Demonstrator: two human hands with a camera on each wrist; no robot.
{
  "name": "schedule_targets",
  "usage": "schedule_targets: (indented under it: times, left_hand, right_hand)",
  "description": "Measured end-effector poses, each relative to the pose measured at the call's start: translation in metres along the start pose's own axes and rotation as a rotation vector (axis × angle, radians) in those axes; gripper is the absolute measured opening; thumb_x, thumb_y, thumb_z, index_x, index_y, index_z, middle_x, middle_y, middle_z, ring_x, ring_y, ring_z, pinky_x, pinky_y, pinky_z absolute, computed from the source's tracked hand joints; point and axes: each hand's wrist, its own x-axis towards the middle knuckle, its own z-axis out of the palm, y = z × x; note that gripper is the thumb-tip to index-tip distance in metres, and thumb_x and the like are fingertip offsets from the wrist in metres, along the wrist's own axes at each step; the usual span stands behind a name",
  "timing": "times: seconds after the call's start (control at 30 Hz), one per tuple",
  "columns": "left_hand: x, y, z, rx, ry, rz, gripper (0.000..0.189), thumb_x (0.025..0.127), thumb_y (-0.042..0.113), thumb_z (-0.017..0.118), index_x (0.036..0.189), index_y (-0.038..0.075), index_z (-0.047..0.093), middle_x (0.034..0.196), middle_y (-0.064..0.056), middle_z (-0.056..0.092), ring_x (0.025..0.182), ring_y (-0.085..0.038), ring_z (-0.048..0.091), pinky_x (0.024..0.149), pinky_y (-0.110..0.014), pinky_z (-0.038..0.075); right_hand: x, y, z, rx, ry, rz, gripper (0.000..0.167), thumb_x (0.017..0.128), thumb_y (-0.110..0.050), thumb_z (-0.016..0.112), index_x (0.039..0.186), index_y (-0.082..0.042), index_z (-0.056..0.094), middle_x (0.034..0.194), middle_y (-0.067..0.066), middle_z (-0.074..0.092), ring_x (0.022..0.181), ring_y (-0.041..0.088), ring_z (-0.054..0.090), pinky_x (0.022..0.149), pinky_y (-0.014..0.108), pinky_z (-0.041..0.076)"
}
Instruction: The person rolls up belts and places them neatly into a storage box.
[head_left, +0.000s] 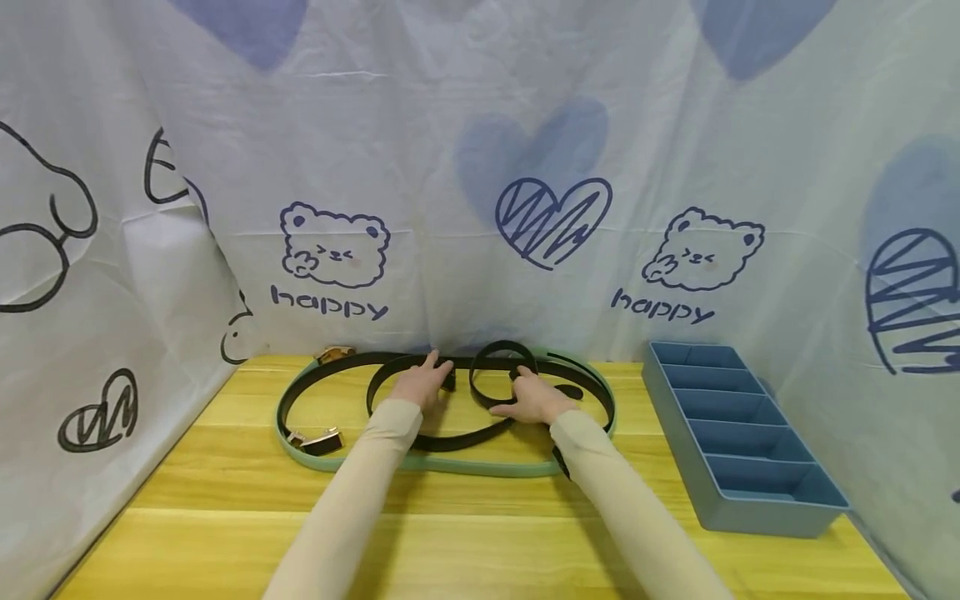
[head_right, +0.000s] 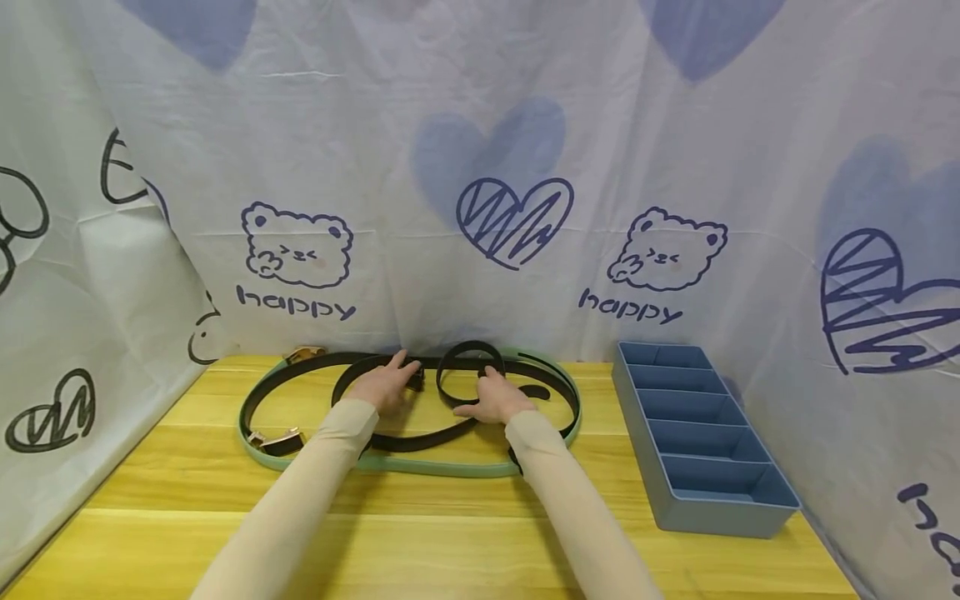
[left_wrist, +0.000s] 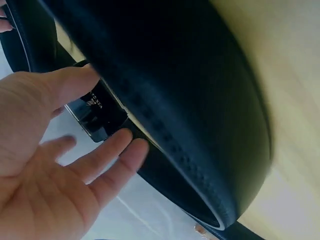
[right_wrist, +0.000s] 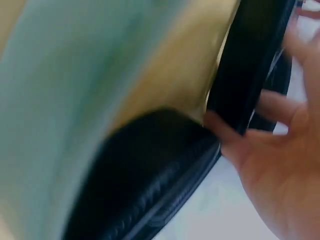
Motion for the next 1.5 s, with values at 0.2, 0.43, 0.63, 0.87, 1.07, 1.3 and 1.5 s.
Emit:
schedule_targets:
  times: [0.2,0.43,0.63,0.87,1.07,1.3,1.5]
  left_hand:
    - [0.008,-0.001,0.001,-0.007,-0.052,-0.013,0.069,0.087,-0.003,0.069,0.147,0.013,0.039,0.159,-0.015,0.029,0.115,-0.038,0.059,0.082,-0.044,0.051]
    - [0.012,-0.003,0.007,-0.057,-0.021,0.028,0.043,0.092,-0.006,0.058,0.131,0.004,0.042,0.156,-0.017,0.033,0.119,-0.038,0.058,0.094,-0.046,0.049]
    - [0.014,-0.002,0.007,0.027,0.013,0.038,0.046,0.087,-0.002,0.069,0.131,0.006,0.057,0.147,-0.013,0.047,0.124,-0.038,0.055,0.1,-0.048,0.047]
    - [0.014,-0.009,0.008,0.161,0.146,0.1,0.02,0.087,-0.005,0.067,0.081,0.015,0.066,0.092,-0.003,0.066,0.079,-0.028,0.064,0.069,-0.044,0.053]
    - [0.003,-0.02,-0.008,0.148,0.255,0.167,0.015,0.086,0.005,0.072,0.079,0.012,0.061,0.116,-0.007,0.068,0.071,-0.027,0.061,0.062,-0.043,0.05]
    - [-0.026,-0.033,-0.043,0.136,0.481,0.166,0.014,0.083,0.005,0.076,0.085,0.012,0.064,0.137,-0.008,0.06,0.071,-0.031,0.066,0.053,-0.041,0.05]
    - [-0.06,-0.043,-0.065,0.17,0.573,0.151,0.015,0.089,-0.002,0.064,0.082,0.01,0.057,0.138,-0.008,0.059,0.049,-0.019,0.049,0.042,-0.031,0.032]
  right_hand:
    - [-0.002,0.004,-0.006,0.011,-0.074,-0.034,0.069,0.076,-0.053,0.08,0.122,-0.004,0.066,0.164,0.016,0.013,0.151,0.032,0.016,0.108,0.048,0.04]
    - [-0.004,0.006,-0.001,0.002,-0.005,-0.063,0.038,0.08,-0.04,0.081,0.099,-0.008,0.073,0.159,0.019,0.028,0.143,0.035,0.034,0.1,0.044,0.048]
    - [-0.003,0.007,0.0,0.019,0.017,-0.078,0.028,0.085,-0.032,0.076,0.097,-0.007,0.074,0.156,0.019,0.034,0.147,0.033,0.027,0.102,0.044,0.047]
    - [0.001,0.008,0.003,-0.014,0.094,-0.133,0.024,0.087,-0.032,0.074,0.08,-0.01,0.076,0.112,0.013,0.072,0.144,0.031,0.034,0.104,0.042,0.046]
    - [-0.004,0.008,0.002,-0.029,0.215,-0.143,0.027,0.089,-0.033,0.071,0.079,-0.009,0.077,0.122,0.017,0.068,0.141,0.031,0.04,0.105,0.05,0.044]
    - [-0.028,0.009,0.002,-0.055,0.406,-0.217,0.026,0.089,-0.034,0.071,0.09,-0.009,0.079,0.15,0.02,0.043,0.077,0.023,0.069,0.075,0.036,0.055]
    - [-0.056,0.016,0.004,-0.075,0.538,-0.308,0.025,0.089,-0.033,0.071,0.086,-0.009,0.078,0.149,0.021,0.044,0.06,0.008,0.059,0.065,0.027,0.051]
